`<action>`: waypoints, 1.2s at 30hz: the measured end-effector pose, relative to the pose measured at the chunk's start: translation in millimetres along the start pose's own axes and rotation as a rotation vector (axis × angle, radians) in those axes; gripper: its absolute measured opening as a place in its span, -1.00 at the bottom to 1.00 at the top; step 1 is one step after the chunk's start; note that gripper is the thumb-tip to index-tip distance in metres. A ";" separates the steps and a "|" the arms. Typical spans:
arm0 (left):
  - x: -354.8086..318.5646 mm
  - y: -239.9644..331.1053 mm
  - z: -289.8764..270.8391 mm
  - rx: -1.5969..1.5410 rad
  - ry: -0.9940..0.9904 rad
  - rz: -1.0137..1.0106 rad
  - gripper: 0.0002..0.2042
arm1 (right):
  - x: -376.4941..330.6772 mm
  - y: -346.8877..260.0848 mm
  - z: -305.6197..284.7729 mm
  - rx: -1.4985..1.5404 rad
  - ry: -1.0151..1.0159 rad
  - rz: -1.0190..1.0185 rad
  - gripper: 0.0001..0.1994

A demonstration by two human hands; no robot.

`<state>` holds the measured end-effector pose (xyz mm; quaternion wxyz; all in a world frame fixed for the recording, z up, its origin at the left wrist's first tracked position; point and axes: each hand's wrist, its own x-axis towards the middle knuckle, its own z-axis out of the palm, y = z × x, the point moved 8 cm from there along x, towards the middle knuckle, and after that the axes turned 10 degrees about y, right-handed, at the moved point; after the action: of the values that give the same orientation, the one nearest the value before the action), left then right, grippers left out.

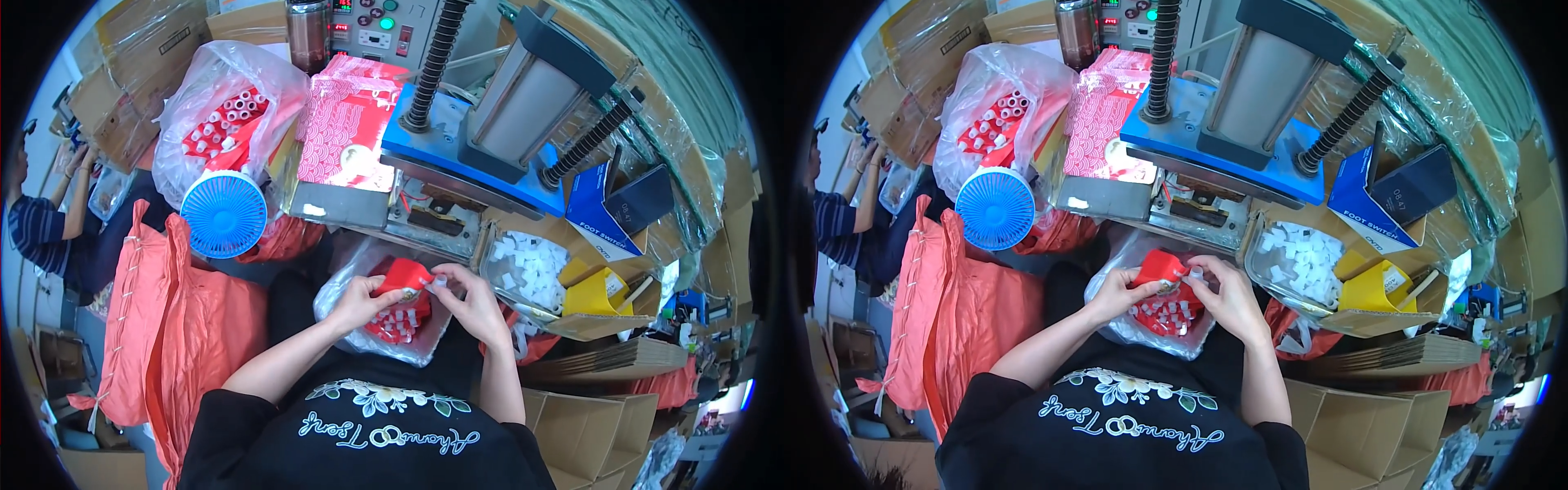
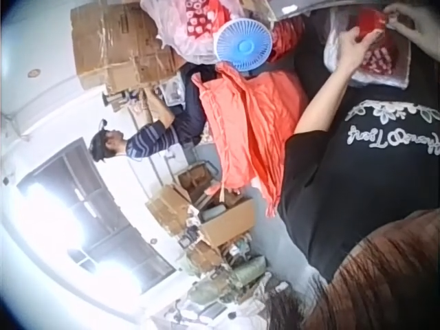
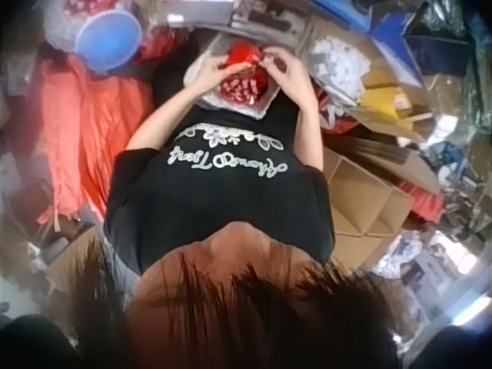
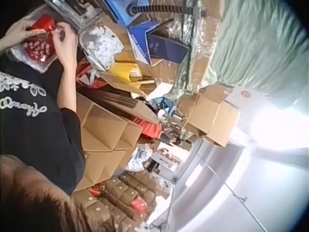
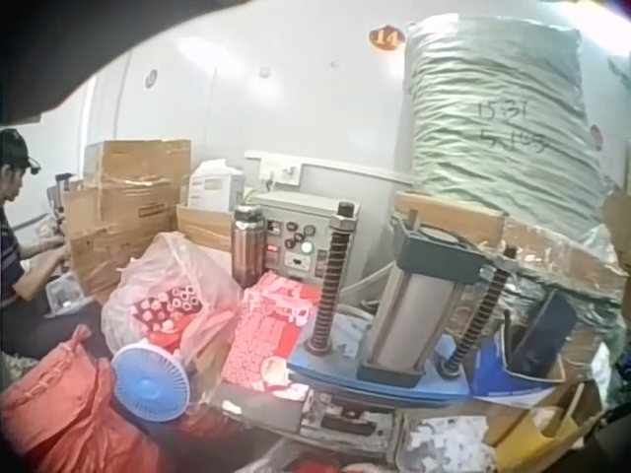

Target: The person inserts white plastic spouts into red pouches and uses a heat press to seal them together. They place each finished pouch into a plastic bag inside a bin, repeating the process until the bag is full and then tying it closed.

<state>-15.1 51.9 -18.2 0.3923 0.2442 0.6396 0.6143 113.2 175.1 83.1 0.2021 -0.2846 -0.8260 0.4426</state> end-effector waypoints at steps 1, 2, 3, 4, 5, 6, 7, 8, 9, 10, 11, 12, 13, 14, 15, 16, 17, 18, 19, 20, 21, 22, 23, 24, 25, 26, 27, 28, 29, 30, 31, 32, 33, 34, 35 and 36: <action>0.5 0.5 1.3 0.045 -0.012 0.010 -0.80 | 0.4 -1.3 -1.1 0.011 -0.019 -0.004 -0.69; 0.3 0.3 2.0 0.089 -0.023 0.021 -0.82 | 0.1 -3.3 -2.0 0.022 -0.037 -0.008 -0.72; 2.7 -3.2 1.1 0.087 -0.023 0.021 -0.82 | 0.0 -7.7 -4.5 0.019 -0.038 -0.009 -0.72; 7.2 -7.3 -3.7 0.101 0.025 0.057 -0.83 | 0.3 -11.2 -9.3 0.002 -0.013 0.013 -0.73; 9.6 -8.3 -8.8 0.116 0.074 0.092 -0.85 | 1.2 -12.3 -12.9 -0.015 0.012 0.034 -0.74; 8.9 -8.6 -9.2 0.114 0.073 0.092 -0.85 | 1.4 -11.8 -14.5 -0.017 0.013 0.034 -0.74; 6.9 -1.9 -11.7 0.233 0.112 0.193 -0.85 | 2.4 -12.5 -18.2 -0.023 0.042 0.015 -0.74; 4.2 5.2 -12.7 0.353 0.152 0.293 -0.85 | 3.7 -13.5 -21.3 -0.028 0.071 -0.005 -0.74; 2.5 6.2 -12.7 0.354 0.151 0.293 -0.85 | 5.6 -13.6 -20.5 -0.027 0.073 -0.004 -0.74; 0.2 8.6 -9.2 0.324 0.107 0.308 -0.85 | 7.9 -15.6 -14.8 -0.049 0.021 -0.027 -0.75; -1.9 10.2 -5.9 0.295 0.063 0.323 -0.84 | 8.6 -17.1 -8.6 -0.071 -0.030 -0.050 -0.75; -2.6 10.8 -6.3 0.295 0.061 0.326 -0.84 | 10.1 -14.5 -3.4 -0.072 -0.027 -0.051 -0.75; -1.7 6.2 -2.6 0.286 0.012 0.268 -0.83 | 11.5 -6.8 3.8 0.069 -0.032 -0.015 -0.75; -0.1 2.1 1.9 0.277 -0.038 0.210 -0.81 | 12.7 -0.4 7.9 0.210 -0.037 0.021 -0.76; 2.1 1.4 2.0 0.278 -0.038 0.212 -0.81 | 13.7 4.9 10.5 0.231 -0.042 0.064 -0.72; 7.2 -4.2 2.6 0.270 -0.043 0.161 -0.78 | 15.4 8.0 10.3 0.231 -0.041 0.062 -0.72; 11.9 -7.8 3.8 0.262 -0.050 0.111 -0.75 | 18.2 13.5 4.2 0.232 0.019 0.081 -0.68; 15.8 -2.7 6.7 0.263 -0.052 0.111 -0.75 | 19.6 18.6 -1.8 0.235 0.078 0.102 -0.64; 21.0 6.5 9.5 0.189 -0.023 0.089 -0.73 | 19.5 14.6 -13.0 0.071 0.180 0.013 -0.56; 27.0 13.5 12.3 0.115 0.005 0.068 -0.70 | 18.9 12.9 -25.6 -0.082 0.273 -0.067 -0.54; 33.0 14.6 14.6 0.047 0.013 0.015 -0.67 | 18.4 10.6 -38.4 -0.232 0.362 -0.150 -0.53; 37.7 21.6 18.7 0.042 0.016 0.016 -0.67 | 15.5 12.8 -52.5 -0.313 0.443 -0.141 -0.56; 41.4 24.8 20.4 -0.011 0.050 -0.064 -0.66 | 13.0 19.8 -64.7 -0.299 0.456 -0.062 -0.59; 44.9 27.3 23.5 -0.064 0.079 -0.143 -0.65 | 7.9 25.5 -78.3 -0.285 0.474 0.019 -0.62; 49.3 28.1 28.3 -0.135 0.077 -0.203 -0.67 | 2.3 27.3 -89.9 -0.298 0.517 0.041 -0.67; 52.1 34.0 31.3 -0.140 0.077 -0.201 -0.67 | -1.6 31.9 -98.3 -0.302 0.515 0.037 -0.67; 53.5 38.7 35.2 -0.226 0.089 -0.236 -0.70 | -6.8 40.1 -107.0 -0.431 0.511 0.045 -0.68; 54.7 40.3 36.6 -0.313 0.101 -0.272 -0.72 | -10.9 46.6 -110.1 -0.562 0.504 0.051 -0.69; 56.9 39.9 36.5 -0.315 0.100 -0.270 -0.72 | -16.4 54.1 -108.5 -0.564 0.505 0.050 -0.69; 59.6 35.5 36.1 -0.339 0.102 -0.299 -0.74 | -18.1 59.1 -98.1 -0.635 0.411 0.044 -0.70; 62.3 31.1 35.2 -0.361 0.104 -0.329 -0.76 | -17.2 63.7 -89.6 -0.704 0.316 0.039 -0.71; 65.9 29.6 32.6 -0.360 0.107 -0.327 -0.76 | -16.5 66.5 -84.8 -0.666 0.317 0.044 -0.73; 68.7 31.0 30.3 -0.301 0.069 -0.270 -0.76 | -16.2 66.3 -84.2 -0.664 0.315 0.045 -0.73; 71.9 33.1 26.6 -0.241 0.032 -0.214 -0.77 | -14.7 63.4 -82.6 -0.662 0.312 0.003 -0.74; 81.4 46.4 12.8 0.021 0.040 -0.015 -0.75 | -12.9 60.7 -80.3 -0.659 0.310 -0.040 -0.75; 91.5 63.8 0.1 0.283 0.041 0.186 -0.73 | -11.9 61.1 -79.5 -0.655 0.312 -0.036 -0.75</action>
<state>-78.3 132.8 25.7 0.2822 0.3427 0.7022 0.5566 186.5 243.6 72.3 0.2314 -0.3837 -0.8881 0.1022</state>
